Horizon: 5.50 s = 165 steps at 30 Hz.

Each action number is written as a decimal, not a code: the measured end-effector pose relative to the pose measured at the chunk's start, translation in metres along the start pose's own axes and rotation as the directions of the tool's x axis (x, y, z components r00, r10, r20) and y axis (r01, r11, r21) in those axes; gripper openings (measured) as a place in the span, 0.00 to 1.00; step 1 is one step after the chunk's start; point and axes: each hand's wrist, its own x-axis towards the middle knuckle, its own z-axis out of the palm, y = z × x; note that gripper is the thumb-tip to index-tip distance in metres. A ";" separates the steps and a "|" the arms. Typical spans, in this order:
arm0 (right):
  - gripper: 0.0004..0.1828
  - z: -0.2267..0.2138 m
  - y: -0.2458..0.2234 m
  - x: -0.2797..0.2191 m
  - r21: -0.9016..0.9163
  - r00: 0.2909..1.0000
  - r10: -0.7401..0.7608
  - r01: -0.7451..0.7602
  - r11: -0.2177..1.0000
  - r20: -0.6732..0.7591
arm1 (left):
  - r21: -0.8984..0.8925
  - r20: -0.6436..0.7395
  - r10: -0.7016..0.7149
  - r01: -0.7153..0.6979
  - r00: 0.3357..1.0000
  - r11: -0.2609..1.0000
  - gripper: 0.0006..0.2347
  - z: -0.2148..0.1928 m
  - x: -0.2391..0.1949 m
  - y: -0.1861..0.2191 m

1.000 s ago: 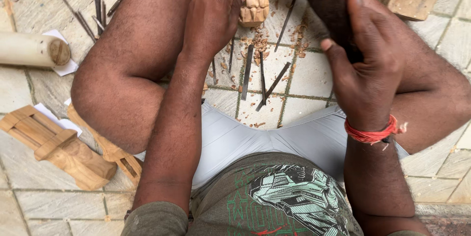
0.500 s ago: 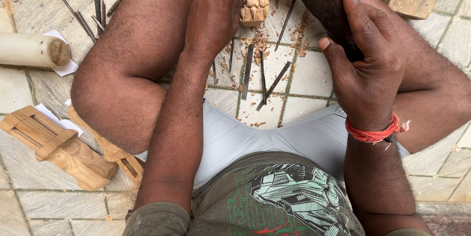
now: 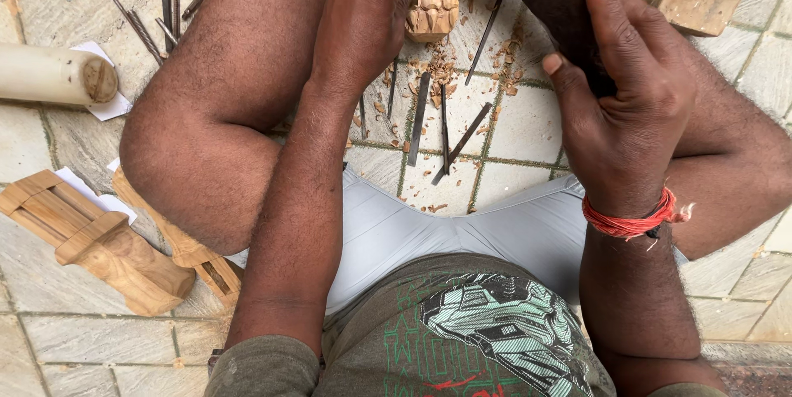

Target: The person is carving a wooden object, likely a decorative piece, using a chisel and a wooden mallet. They are seated on the floor, holding the wood between their legs and striking the chisel to shape the material.

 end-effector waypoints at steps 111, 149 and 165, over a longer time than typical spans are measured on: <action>0.28 -0.023 0.130 -0.073 0.881 0.678 0.701 -0.448 0.156 0.221 | 0.614 0.277 -0.550 0.295 0.788 0.732 0.07 0.018 -0.112 0.024; 0.26 -0.007 0.091 -0.071 0.740 0.795 0.580 -0.497 0.453 0.179 | -0.102 -0.432 -0.061 0.019 0.900 0.995 0.16 0.097 0.042 0.074; 0.40 0.044 0.051 -0.035 0.226 0.964 0.258 -0.264 0.938 0.055 | -0.171 -0.452 -0.160 0.091 0.877 0.981 0.14 0.094 0.048 0.070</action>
